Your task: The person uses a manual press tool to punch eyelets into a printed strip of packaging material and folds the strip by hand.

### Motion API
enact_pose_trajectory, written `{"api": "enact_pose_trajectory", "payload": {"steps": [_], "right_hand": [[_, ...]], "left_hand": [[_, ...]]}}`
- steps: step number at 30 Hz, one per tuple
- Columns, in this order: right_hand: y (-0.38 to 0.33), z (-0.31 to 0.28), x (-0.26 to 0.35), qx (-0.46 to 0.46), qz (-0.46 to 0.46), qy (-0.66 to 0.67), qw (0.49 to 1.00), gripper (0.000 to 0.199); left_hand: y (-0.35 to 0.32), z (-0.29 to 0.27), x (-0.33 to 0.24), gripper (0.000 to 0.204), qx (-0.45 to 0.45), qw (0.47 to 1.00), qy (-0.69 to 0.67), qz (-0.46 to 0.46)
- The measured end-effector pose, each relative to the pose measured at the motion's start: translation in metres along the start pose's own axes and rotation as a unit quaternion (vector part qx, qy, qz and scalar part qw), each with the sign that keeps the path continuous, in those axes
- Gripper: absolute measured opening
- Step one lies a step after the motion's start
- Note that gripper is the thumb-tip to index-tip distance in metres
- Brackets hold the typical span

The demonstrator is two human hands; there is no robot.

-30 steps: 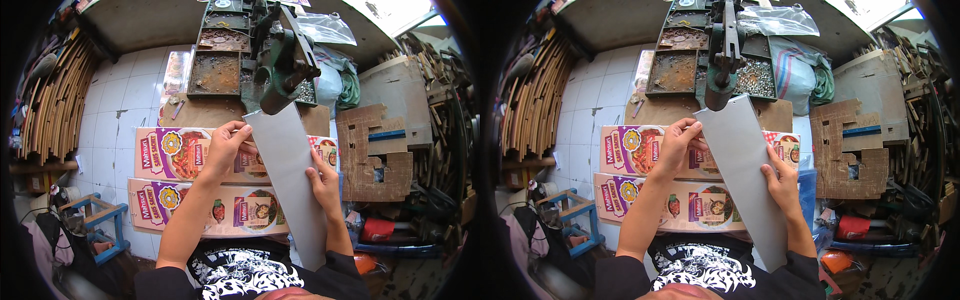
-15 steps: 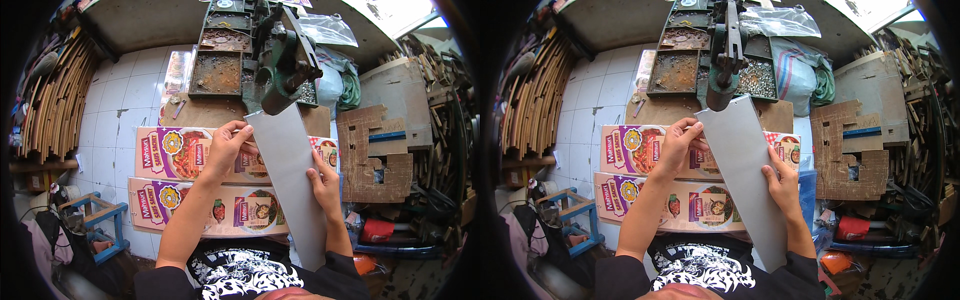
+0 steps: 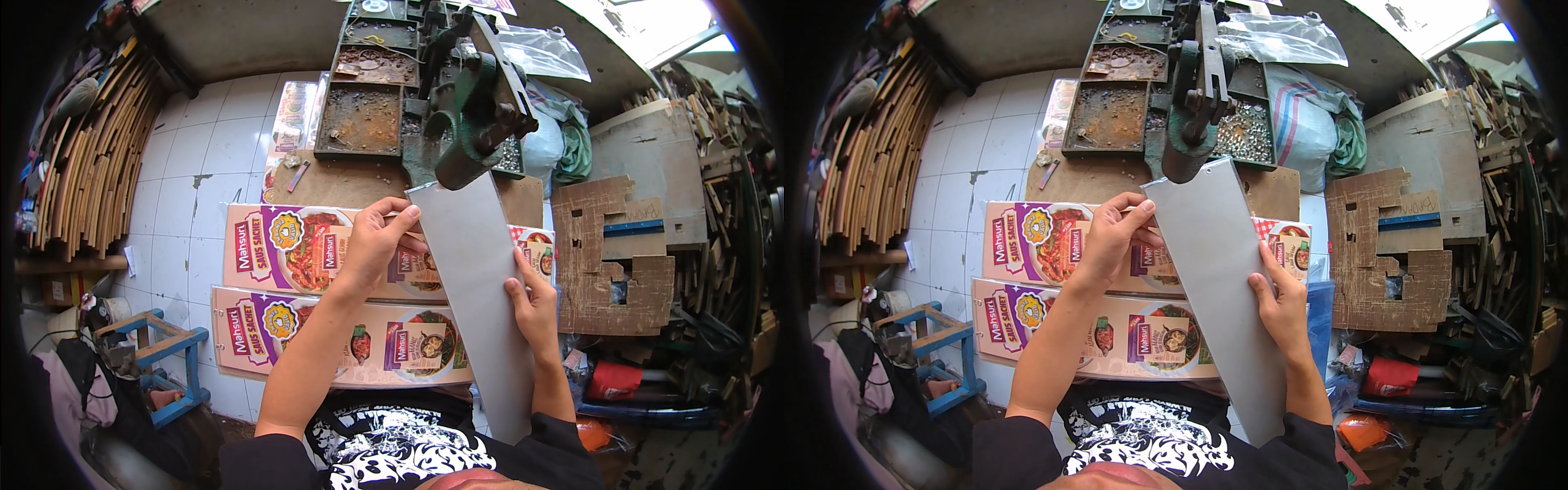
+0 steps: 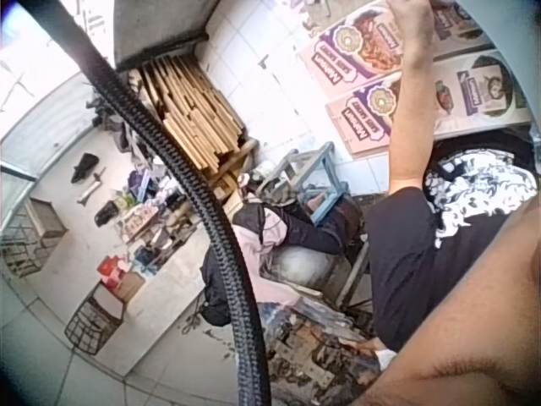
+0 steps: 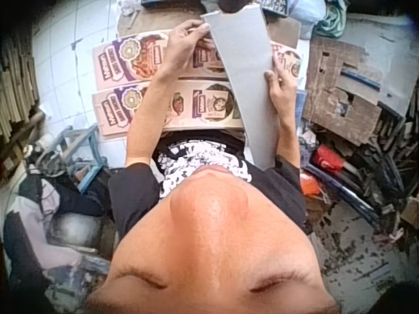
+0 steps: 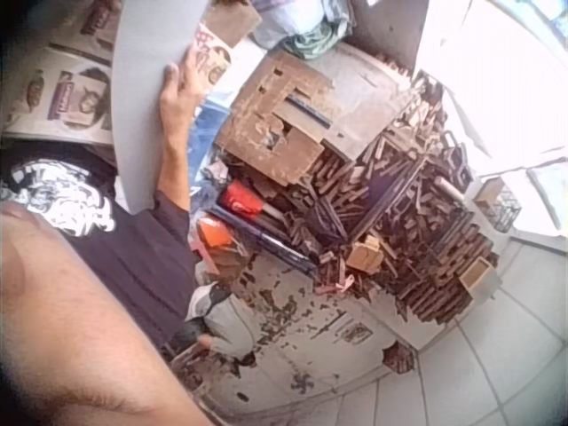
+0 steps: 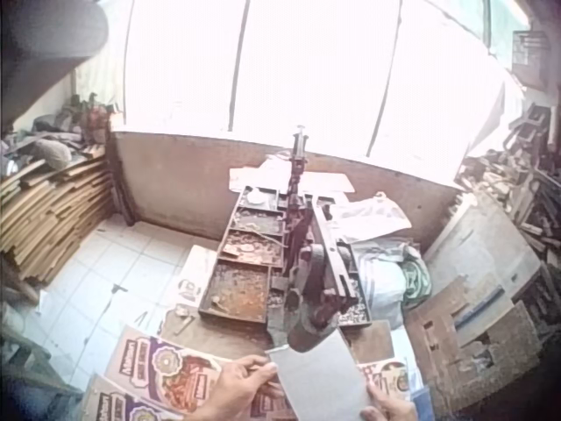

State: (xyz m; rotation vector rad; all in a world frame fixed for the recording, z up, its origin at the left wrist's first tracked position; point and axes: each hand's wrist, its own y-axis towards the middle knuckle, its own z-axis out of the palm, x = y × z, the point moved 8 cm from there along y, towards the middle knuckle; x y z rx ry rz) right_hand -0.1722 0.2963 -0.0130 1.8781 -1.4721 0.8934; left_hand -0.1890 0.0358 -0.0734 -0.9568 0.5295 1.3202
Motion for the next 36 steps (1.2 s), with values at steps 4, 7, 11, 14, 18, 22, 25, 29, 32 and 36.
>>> {"api": "enact_pose_trajectory", "payload": {"steps": [4,7,11,14,18,22,25,29,32,36], "right_hand": [[0.0,0.0,0.003,0.003,0.004,-0.002,1.0,0.047],[-0.001,0.0,0.004,0.002,-0.007,-0.011,1.0,0.047],[-0.002,0.0,0.001,0.003,0.011,0.008,1.0,0.048],[-0.001,0.0,0.0,0.006,0.012,0.009,1.0,0.048],[0.0,0.0,-0.002,0.006,0.008,0.008,1.0,0.047],[0.001,0.001,0.004,-0.001,-0.031,-0.03,0.999,0.047],[-0.001,0.003,-0.002,0.005,0.036,0.024,0.999,0.046],[0.001,0.001,-0.005,0.003,-0.017,-0.014,1.0,0.046],[0.0,0.002,-0.001,0.003,-0.02,-0.013,1.0,0.046],[-0.001,0.004,-0.006,0.003,0.027,0.015,1.0,0.047]], "left_hand": [[-0.002,-0.001,-0.001,0.018,-0.002,1.0,-0.001,-0.002],[-0.002,0.0,-0.001,0.017,-0.005,1.0,-0.003,0.0],[-0.001,0.0,0.0,0.017,0.001,1.0,-0.006,0.002],[-0.001,0.0,-0.001,0.017,0.0,1.0,-0.007,0.0],[-0.001,0.0,-0.001,0.016,0.001,1.0,-0.005,0.0],[0.0,0.0,0.001,0.016,0.006,1.0,-0.012,-0.005],[0.001,0.0,-0.001,0.017,0.008,1.0,-0.01,0.005],[0.001,-0.002,0.001,0.018,0.008,1.0,-0.01,0.002],[0.002,-0.003,0.004,0.018,0.007,1.0,-0.017,-0.006],[0.002,-0.002,0.003,0.019,0.013,1.0,-0.013,0.0]]}}
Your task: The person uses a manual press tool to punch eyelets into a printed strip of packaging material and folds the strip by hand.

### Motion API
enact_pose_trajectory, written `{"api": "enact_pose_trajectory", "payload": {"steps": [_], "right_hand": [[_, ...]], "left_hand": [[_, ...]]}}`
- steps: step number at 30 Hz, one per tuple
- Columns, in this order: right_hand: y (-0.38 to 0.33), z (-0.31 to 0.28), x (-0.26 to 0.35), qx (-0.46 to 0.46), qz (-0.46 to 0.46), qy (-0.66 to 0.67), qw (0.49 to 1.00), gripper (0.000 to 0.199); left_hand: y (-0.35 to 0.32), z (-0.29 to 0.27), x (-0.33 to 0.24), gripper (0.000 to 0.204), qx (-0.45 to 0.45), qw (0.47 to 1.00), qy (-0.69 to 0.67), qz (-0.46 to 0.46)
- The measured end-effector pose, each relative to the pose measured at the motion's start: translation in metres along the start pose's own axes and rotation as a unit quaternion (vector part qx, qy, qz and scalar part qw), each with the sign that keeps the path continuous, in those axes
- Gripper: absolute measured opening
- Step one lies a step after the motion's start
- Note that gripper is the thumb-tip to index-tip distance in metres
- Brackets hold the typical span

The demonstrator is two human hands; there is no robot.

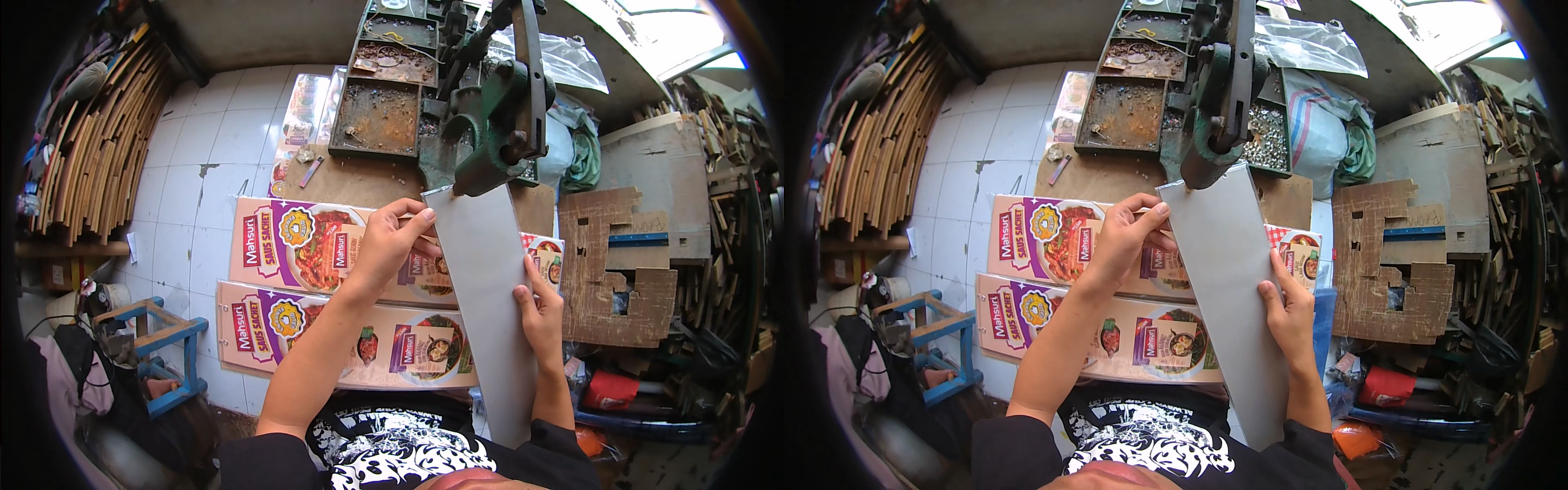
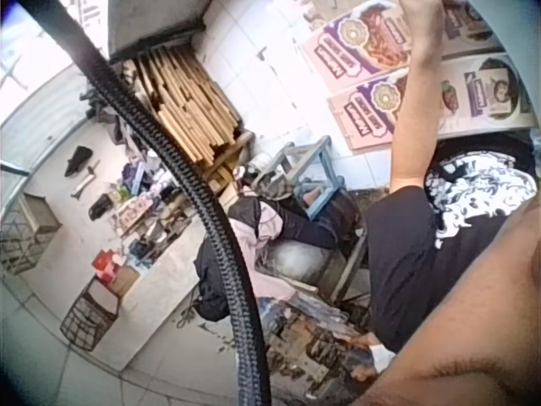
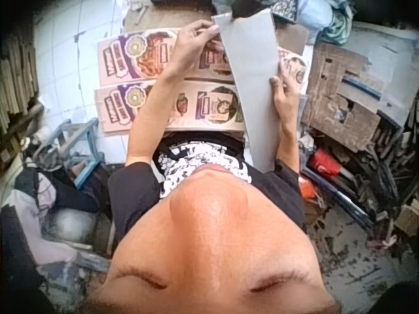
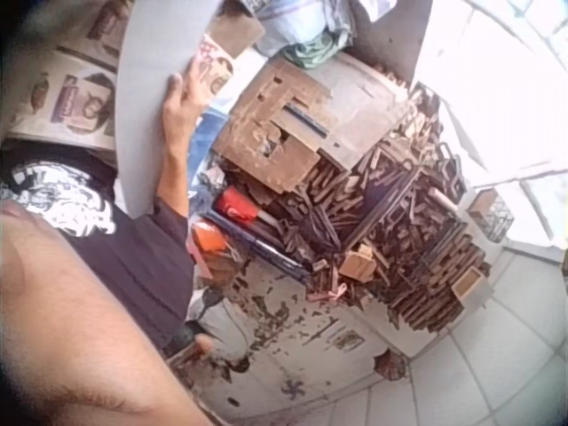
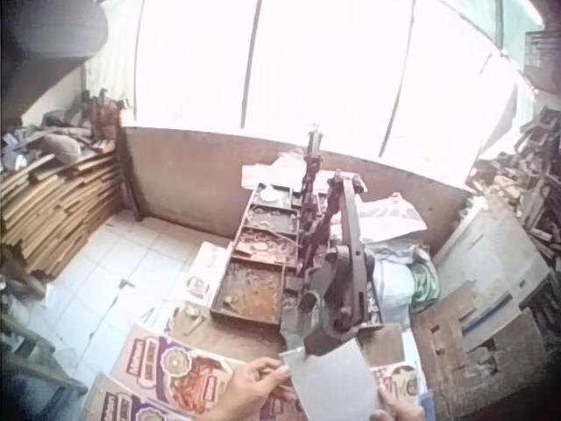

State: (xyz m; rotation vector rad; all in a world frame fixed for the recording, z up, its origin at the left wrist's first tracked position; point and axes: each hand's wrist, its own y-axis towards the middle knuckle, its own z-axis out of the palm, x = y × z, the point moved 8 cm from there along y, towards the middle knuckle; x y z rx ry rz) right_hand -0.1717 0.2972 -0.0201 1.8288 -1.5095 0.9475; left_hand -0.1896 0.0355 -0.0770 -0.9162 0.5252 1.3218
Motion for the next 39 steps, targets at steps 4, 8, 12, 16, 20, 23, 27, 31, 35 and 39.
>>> {"api": "enact_pose_trajectory", "payload": {"steps": [4,8,12,16,20,23,27,31,35,39], "right_hand": [[0.001,-0.001,-0.001,0.001,-0.014,-0.014,1.0,0.047],[0.002,-0.001,0.001,0.007,-0.007,-0.013,1.0,0.047],[0.001,-0.001,0.001,0.005,-0.018,-0.002,1.0,0.046],[0.0,-0.002,0.002,0.001,-0.051,-0.031,0.998,0.046],[0.0,-0.001,0.003,0.005,-0.009,0.007,1.0,0.045],[0.0,-0.002,0.002,0.003,-0.007,0.004,1.0,0.045],[0.001,-0.001,0.007,0.005,-0.017,-0.01,1.0,0.045],[0.001,-0.002,0.003,0.0,-0.018,0.003,1.0,0.045],[0.001,-0.004,0.006,-0.002,-0.03,-0.025,0.999,0.045],[0.002,-0.005,0.009,-0.005,-0.036,-0.031,0.999,0.045]], "left_hand": [[0.0,0.001,-0.002,0.019,0.002,1.0,0.008,0.003],[0.0,0.002,-0.002,0.019,-0.001,1.0,0.001,-0.002],[-0.001,0.0,-0.001,0.019,-0.006,1.0,0.015,-0.006],[-0.001,0.001,-0.001,0.019,-0.004,1.0,0.014,-0.006],[-0.001,0.001,-0.004,0.019,-0.005,1.0,0.019,-0.001],[0.0,0.003,-0.003,0.019,-0.001,1.0,0.014,-0.003],[-0.001,0.001,-0.003,0.018,-0.005,1.0,0.017,-0.008],[-0.001,0.001,-0.002,0.018,-0.004,1.0,0.012,-0.008],[0.0,0.002,-0.002,0.018,0.002,1.0,0.01,-0.009],[0.002,0.001,-0.001,0.018,0.004,1.0,0.014,-0.004]]}}
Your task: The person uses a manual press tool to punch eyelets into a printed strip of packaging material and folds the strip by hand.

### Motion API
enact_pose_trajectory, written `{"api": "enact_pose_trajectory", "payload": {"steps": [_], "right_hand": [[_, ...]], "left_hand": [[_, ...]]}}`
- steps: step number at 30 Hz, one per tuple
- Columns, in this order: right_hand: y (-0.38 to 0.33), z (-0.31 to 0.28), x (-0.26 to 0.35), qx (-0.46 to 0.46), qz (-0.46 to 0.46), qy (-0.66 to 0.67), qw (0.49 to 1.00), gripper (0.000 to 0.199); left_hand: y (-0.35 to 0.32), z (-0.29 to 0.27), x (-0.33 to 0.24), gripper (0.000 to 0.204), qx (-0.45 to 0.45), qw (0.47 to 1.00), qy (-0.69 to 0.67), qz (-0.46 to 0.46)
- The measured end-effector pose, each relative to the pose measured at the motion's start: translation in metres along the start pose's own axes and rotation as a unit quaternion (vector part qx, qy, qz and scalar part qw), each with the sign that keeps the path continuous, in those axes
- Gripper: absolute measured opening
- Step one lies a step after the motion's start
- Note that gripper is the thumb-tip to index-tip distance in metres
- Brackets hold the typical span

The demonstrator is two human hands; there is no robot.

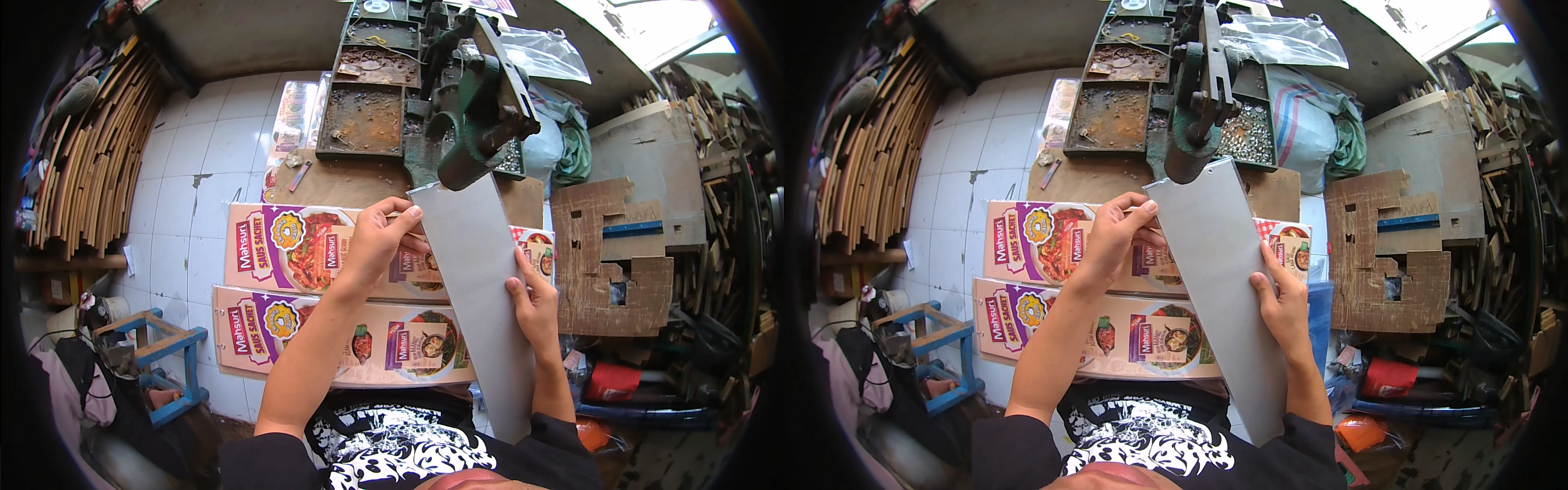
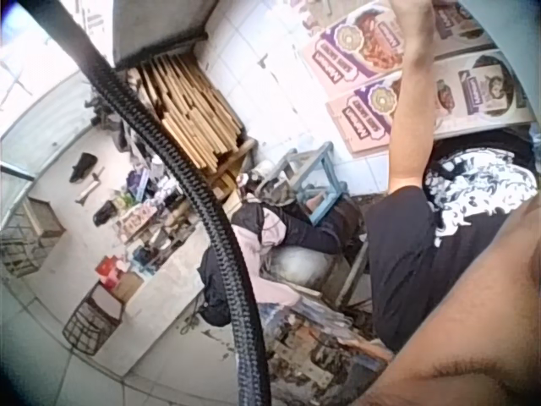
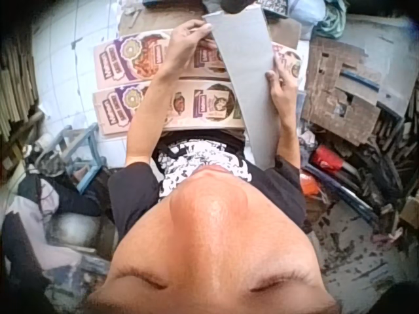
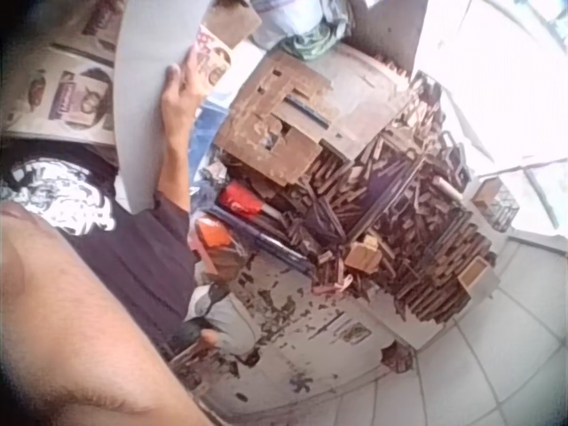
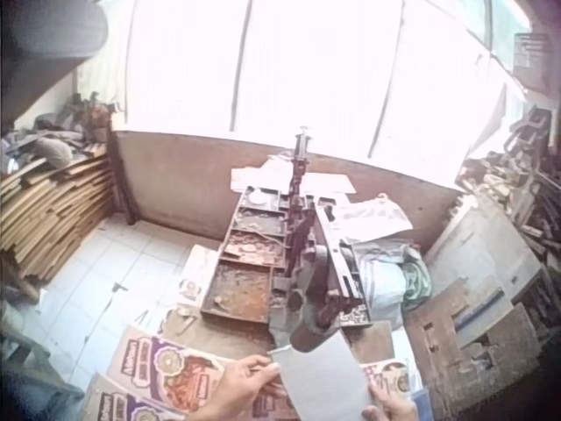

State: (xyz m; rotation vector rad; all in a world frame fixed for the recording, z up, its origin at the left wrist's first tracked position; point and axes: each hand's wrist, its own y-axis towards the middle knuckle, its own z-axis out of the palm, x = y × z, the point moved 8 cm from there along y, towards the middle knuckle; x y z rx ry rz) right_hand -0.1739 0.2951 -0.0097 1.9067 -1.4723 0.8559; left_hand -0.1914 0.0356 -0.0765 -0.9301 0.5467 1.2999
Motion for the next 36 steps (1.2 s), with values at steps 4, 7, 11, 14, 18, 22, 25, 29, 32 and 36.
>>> {"api": "enact_pose_trajectory", "payload": {"steps": [4,7,11,14,18,22,25,29,32,36], "right_hand": [[0.0,0.0,0.004,0.001,-0.004,-0.002,1.0,0.045],[0.0,0.0,0.002,0.008,0.011,-0.004,1.0,0.046],[-0.001,0.001,-0.001,0.007,0.01,0.001,1.0,0.046],[-0.001,0.002,-0.001,0.008,0.009,0.001,1.0,0.046],[0.0,0.001,0.003,0.004,-0.007,-0.013,1.0,0.046],[0.001,0.002,0.001,0.004,-0.005,-0.015,1.0,0.047],[0.001,0.003,-0.003,0.004,-0.001,-0.015,1.0,0.047],[0.0,0.004,-0.004,0.008,0.012,-0.011,1.0,0.047],[-0.001,0.004,-0.01,0.008,0.02,-0.012,1.0,0.047],[-0.001,0.004,-0.006,0.015,0.035,-0.042,0.998,0.046]], "left_hand": [[-0.001,0.0,-0.001,0.018,-0.004,1.0,0.008,0.001],[-0.001,0.001,-0.001,0.018,-0.002,1.0,0.005,0.0],[-0.001,-0.001,0.001,0.019,-0.004,1.0,0.011,-0.005],[-0.001,0.0,0.002,0.019,-0.004,1.0,0.007,-0.001],[-0.001,0.0,0.001,0.019,-0.007,1.0,0.002,-0.005],[0.0,-0.001,0.002,0.019,-0.009,1.0,0.002,-0.01],[-0.001,0.0,0.001,0.019,-0.011,1.0,-0.002,-0.017],[-0.001,-0.001,0.001,0.019,-0.015,1.0,0.002,-0.02],[-0.002,-0.001,0.003,0.02,-0.013,1.0,0.007,-0.026],[0.0,-0.001,0.005,0.019,-0.015,0.999,-0.01,-0.029]]}}
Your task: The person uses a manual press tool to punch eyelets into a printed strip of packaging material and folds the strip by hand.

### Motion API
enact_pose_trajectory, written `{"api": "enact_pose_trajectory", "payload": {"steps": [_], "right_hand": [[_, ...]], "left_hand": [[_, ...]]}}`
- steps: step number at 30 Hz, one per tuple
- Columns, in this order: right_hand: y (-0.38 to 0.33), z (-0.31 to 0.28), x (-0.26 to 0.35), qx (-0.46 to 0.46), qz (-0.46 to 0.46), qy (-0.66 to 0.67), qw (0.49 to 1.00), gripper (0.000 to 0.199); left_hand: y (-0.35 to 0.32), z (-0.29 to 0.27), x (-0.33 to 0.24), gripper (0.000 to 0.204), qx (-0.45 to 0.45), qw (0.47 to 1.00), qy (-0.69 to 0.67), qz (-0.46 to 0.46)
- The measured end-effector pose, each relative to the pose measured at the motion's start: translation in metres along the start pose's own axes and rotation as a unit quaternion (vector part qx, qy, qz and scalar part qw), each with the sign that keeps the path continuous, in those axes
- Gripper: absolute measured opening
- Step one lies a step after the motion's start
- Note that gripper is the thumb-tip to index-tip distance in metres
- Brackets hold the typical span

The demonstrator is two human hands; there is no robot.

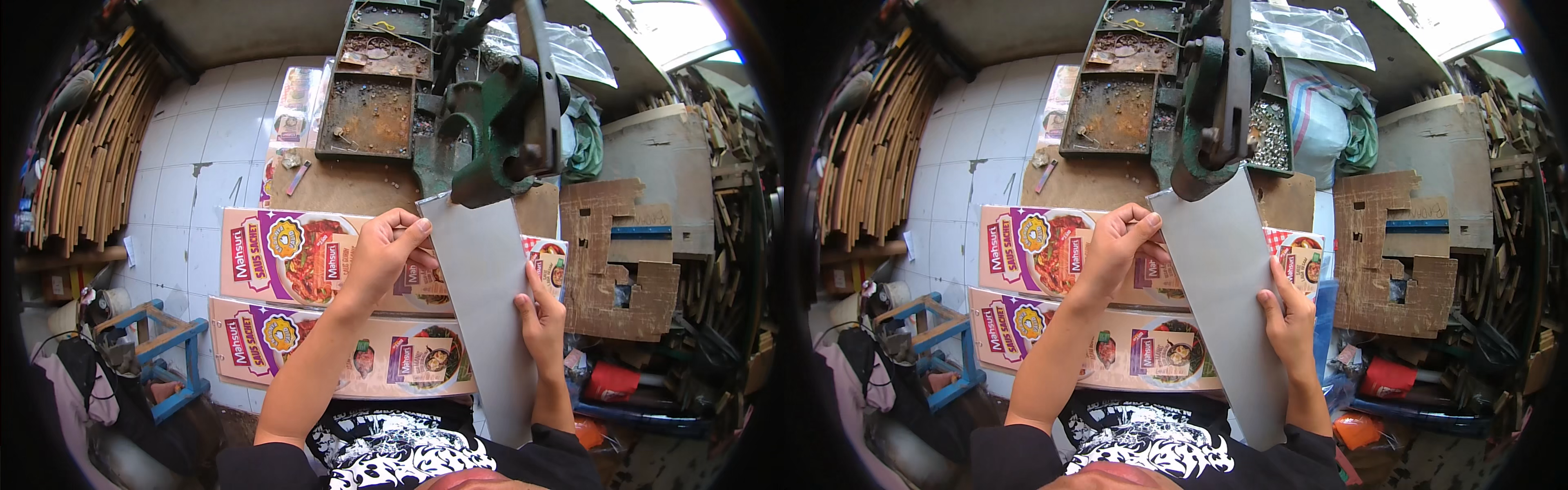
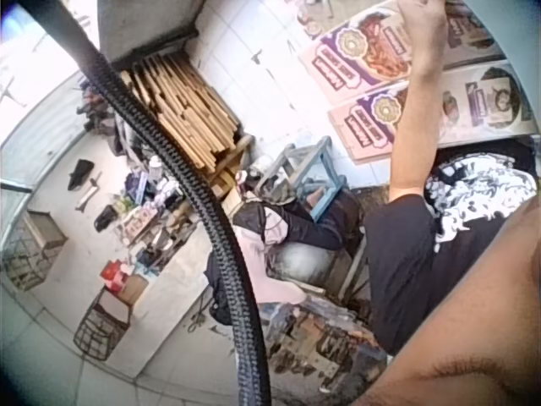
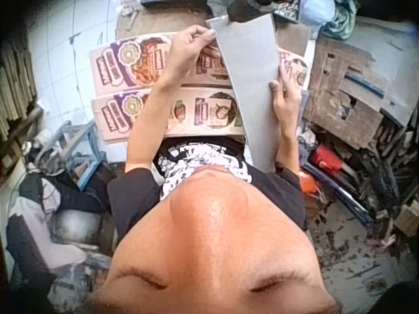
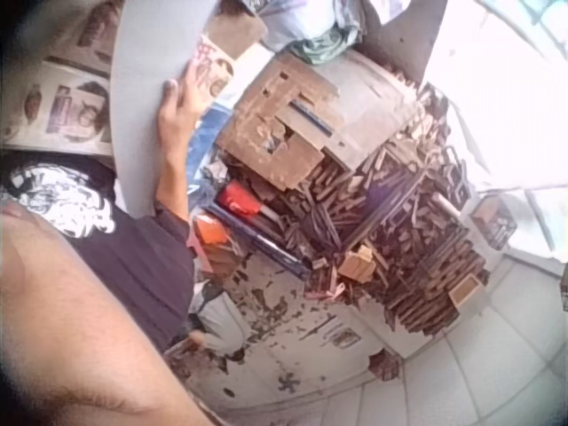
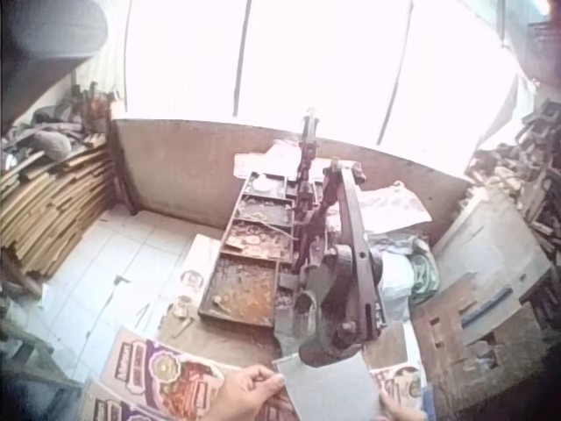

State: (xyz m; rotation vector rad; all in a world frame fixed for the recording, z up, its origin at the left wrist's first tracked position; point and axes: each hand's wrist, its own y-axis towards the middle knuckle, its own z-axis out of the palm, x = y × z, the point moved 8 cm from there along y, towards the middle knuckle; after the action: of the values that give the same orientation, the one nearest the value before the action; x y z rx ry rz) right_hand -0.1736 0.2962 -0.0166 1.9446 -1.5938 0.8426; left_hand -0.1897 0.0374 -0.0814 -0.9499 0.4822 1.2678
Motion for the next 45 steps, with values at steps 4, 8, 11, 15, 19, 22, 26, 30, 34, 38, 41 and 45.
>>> {"api": "enact_pose_trajectory", "payload": {"steps": [4,8,11,15,19,22,26,30,34,38,41,45], "right_hand": [[0.001,0.001,-0.008,0.011,0.037,0.008,0.999,0.046],[0.001,-0.001,0.001,-0.021,-0.063,0.015,0.998,0.047],[-0.002,-0.004,0.004,-0.024,-0.034,0.022,0.999,0.047],[-0.014,-0.009,0.01,-0.046,-0.039,0.006,0.998,0.047],[-0.033,-0.019,0.024,-0.077,-0.074,-0.053,0.993,0.048],[-0.051,-0.028,0.042,-0.107,-0.149,-0.061,0.981,0.048],[-0.074,-0.039,0.051,-0.093,-0.134,-0.073,0.984,0.048],[-0.092,-0.044,0.069,-0.101,-0.186,-0.066,0.975,0.047],[-0.099,-0.048,0.078,-0.109,-0.233,-0.036,0.966,0.048],[-0.094,-0.043,0.06,-0.023,-0.139,0.054,0.989,0.044],[-0.085,-0.014,0.034,0.065,-0.056,0.273,0.958,0.044],[-0.096,0.04,0.048,0.309,0.056,0.68,0.663,0.05]], "left_hand": [[0.001,-0.001,-0.006,0.019,0.004,1.0,0.015,0.013],[0.001,0.002,-0.005,0.02,0.011,1.0,0.008,0.021],[0.0,0.002,0.0,0.02,0.015,1.0,0.004,0.014],[0.002,0.0,0.0,0.017,0.019,0.999,0.017,0.028],[-0.001,0.002,-0.001,0.016,0.029,0.997,0.055,0.034],[-0.015,0.014,-0.014,0.016,0.033,0.995,0.086,0.041],[-0.045,0.04,-0.047,0.027,0.012,0.98,0.194,0.034],[-0.076,0.049,-0.068,0.025,0.041,0.97,0.222,0.094],[-0.103,0.045,-0.074,0.022,0.019,0.968,0.206,0.144],[-0.135,0.05,-0.084,0.037,0.057,0.963,0.182,0.193],[-0.155,0.069,-0.098,0.05,0.16,0.945,0.032,0.284],[-0.153,0.064,-0.098,0.066,0.005,0.904,0.265,0.335]]}}
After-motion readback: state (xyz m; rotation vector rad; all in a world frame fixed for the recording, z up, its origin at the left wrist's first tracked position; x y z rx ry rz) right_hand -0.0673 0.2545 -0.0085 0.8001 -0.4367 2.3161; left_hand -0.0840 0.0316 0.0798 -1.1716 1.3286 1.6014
